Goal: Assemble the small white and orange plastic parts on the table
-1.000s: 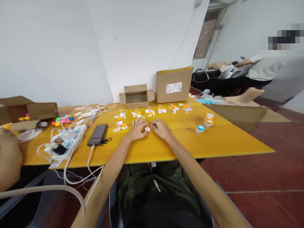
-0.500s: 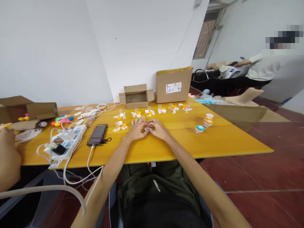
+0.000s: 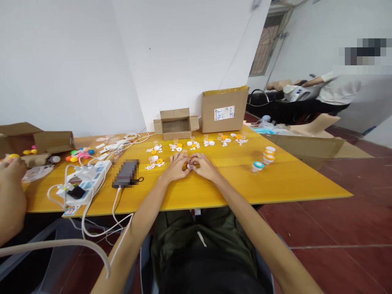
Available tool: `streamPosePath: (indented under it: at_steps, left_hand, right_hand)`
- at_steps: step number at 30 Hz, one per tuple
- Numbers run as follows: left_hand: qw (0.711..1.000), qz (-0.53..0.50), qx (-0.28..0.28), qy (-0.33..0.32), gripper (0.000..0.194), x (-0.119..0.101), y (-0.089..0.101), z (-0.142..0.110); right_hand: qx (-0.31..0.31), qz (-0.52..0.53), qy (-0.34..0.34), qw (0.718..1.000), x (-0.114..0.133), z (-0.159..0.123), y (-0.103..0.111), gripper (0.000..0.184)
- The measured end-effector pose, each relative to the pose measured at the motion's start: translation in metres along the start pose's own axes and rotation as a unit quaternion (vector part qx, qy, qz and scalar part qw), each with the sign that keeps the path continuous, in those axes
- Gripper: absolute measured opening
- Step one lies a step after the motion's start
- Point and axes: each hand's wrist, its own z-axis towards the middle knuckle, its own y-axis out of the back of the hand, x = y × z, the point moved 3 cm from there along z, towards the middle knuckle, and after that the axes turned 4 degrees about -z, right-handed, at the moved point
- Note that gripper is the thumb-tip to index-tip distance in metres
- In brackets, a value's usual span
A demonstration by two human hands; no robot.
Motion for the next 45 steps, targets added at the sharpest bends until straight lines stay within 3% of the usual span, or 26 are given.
streamPosePath:
  at_steps: [19, 45]
  left_hand:
    - [0.999, -0.032, -0.004, -0.008, 0.017, 0.0028, 0.0005, 0.0032]
    - [1.000, -0.027, 0.002, -0.007, 0.015, 0.0032, 0.0007, 0.0033]
  right_hand:
    - [0.033, 0.062, -0.033, 0.997, -0.0040, 0.0026, -0.0006, 0.011]
    - [0.014, 0.091, -0.038, 0.995, -0.0001, 0.0026, 0.0003, 0.013]
